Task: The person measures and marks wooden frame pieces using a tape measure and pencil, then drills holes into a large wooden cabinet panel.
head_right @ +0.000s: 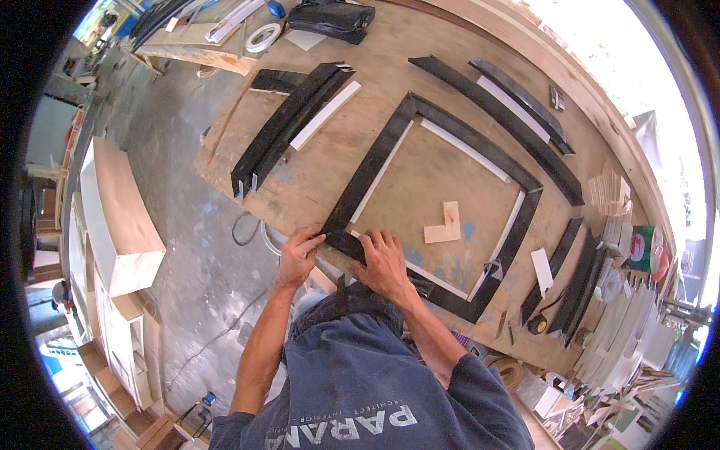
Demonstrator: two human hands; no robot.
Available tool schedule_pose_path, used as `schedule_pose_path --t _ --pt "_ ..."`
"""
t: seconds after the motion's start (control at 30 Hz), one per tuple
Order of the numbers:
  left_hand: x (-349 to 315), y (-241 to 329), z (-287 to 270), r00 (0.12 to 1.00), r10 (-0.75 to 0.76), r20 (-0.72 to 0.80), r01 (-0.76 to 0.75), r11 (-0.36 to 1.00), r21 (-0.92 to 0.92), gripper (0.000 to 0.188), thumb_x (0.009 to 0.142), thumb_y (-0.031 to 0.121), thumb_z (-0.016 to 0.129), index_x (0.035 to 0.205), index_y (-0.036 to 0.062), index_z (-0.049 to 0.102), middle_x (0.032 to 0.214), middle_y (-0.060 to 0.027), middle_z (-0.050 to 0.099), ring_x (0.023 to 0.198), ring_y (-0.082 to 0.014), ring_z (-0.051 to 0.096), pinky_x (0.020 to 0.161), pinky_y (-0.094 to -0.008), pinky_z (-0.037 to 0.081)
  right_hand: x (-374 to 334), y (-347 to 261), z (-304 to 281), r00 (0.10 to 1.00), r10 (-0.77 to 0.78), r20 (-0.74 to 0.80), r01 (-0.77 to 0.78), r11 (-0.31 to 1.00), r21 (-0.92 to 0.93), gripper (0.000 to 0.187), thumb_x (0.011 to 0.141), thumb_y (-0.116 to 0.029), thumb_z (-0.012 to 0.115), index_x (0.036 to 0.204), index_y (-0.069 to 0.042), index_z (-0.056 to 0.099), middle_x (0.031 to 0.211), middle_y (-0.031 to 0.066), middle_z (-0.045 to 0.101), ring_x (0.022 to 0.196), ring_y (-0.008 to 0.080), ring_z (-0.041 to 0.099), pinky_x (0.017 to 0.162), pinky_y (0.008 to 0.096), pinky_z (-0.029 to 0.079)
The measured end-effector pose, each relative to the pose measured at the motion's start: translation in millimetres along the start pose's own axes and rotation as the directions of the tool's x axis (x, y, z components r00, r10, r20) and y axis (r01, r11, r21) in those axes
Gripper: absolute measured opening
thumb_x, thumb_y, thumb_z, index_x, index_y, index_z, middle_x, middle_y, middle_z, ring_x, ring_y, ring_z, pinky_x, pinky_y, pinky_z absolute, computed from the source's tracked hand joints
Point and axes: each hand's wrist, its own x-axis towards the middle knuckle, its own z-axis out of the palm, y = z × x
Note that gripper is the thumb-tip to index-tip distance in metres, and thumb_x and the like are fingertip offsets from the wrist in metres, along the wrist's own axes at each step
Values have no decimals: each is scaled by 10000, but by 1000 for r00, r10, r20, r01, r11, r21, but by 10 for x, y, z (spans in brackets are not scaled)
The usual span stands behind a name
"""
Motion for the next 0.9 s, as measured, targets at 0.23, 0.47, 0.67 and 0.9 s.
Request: schedule_pose_path --t 0.23,0.47,0.67,0.9 --pt "-57 -134 96 996 66 -53 -67 998 -3 313 790 -40 674 1094 -19 742 1185 -191 693 1119 -383 655 953 -441 549 112 -109 -202 997 27 75 -26 1000 -3 530 759 -274 808 1191 -12 647 1237 176 620 1189 390 566 1030 488 457" --pt "-375 -202 15 997 -23 -76 27 998 51 499 845 52 652 1342 19 625 1346 -197 617 1256 -381 591 1084 -445 477 359 -662 -424 981 -87 -173 126 965 229 415 775 -219 823 1121 -29 695 1134 184 662 1057 362 637 946 449 505" --pt "-1191 -408 -673 862 -239 -446 274 962 13 290 889 54 694 1177 30 710 1177 -148 674 1072 -359 655 932 -441 549 434 -2091 -673 739 -671 -66 503 484 716 240 716 -84 783 922 -23 675 977 155 686 918 303 661 800 425 529" --pt "-2903 -850 -1210 560 -645 -520 641 735 -222 257 903 129 645 1115 11 731 1187 -186 695 1115 -378 656 974 -441 539 -312 -4163 -130 413 -809 -418 -200 -529 825 213 940 -260 750 833 -80 710 685 51 615 759 275 679 735 404 634"
